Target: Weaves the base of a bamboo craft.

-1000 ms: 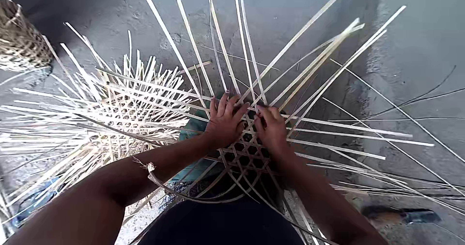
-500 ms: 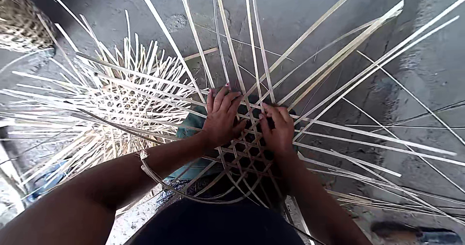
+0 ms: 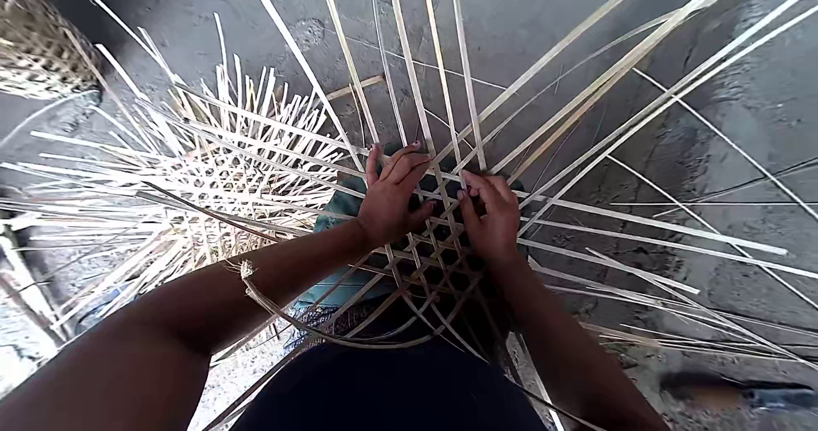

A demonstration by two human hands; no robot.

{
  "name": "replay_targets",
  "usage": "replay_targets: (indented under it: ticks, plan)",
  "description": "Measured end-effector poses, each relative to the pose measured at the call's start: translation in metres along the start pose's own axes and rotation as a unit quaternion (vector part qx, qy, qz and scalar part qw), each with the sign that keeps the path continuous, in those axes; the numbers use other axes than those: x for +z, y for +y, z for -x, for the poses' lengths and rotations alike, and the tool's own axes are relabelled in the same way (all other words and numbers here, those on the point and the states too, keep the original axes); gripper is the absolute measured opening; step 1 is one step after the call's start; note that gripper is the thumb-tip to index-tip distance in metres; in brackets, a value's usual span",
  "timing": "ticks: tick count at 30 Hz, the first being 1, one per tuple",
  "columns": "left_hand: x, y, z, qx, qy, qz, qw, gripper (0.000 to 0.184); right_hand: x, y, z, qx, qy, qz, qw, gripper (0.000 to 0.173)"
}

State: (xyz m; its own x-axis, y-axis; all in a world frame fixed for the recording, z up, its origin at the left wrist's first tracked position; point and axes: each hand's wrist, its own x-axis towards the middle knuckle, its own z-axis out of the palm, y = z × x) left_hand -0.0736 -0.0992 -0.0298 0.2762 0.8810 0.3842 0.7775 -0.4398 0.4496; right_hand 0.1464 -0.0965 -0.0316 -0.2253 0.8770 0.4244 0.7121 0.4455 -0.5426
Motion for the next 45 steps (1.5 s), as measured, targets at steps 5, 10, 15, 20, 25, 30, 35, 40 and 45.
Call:
replay_targets:
  ticks: [5,10,15,20,25,30,35,40,45]
  plan:
    - [0.001,-0.002,0.000,0.025,0.007,-0.011,1.000,0.059,0.002,0.000,0.001,0.001,0.005,0.008,1.000,0.034]
    - [-0.001,0.004,0.001,0.006,-0.017,-0.033,0.999,0.062,-0.003,-0.004,0.000,0.013,-0.007,0.003,1.000,0.032]
    - [0.002,0.007,0.009,0.011,0.025,-0.026,0.999,0.064,-0.025,-0.009,0.005,0.073,0.037,-0.041,0.996,0.030]
    - [0.008,0.005,0.014,0.023,0.069,0.014,0.997,0.064,-0.036,-0.005,0.011,0.139,0.059,-0.010,0.989,0.028]
    - [0.008,0.005,0.012,0.011,0.058,0.000,0.998,0.065,-0.017,0.000,0.017,0.081,0.070,0.042,0.993,0.025]
    - [0.004,0.005,0.012,-0.008,0.045,-0.008,0.999,0.067,-0.016,-0.007,0.019,0.102,0.080,0.051,0.990,0.024]
    - [0.002,0.002,0.009,-0.012,0.023,-0.016,1.000,0.062,-0.014,-0.006,0.017,0.086,0.075,0.068,0.991,0.024]
    - [0.000,0.001,0.003,-0.009,-0.004,-0.004,1.000,0.061,-0.014,0.000,0.015,0.066,0.082,0.041,0.994,0.025]
    - [0.001,0.001,0.004,-0.014,-0.012,-0.026,0.999,0.064,-0.011,0.002,0.014,0.071,0.092,0.029,0.993,0.025]
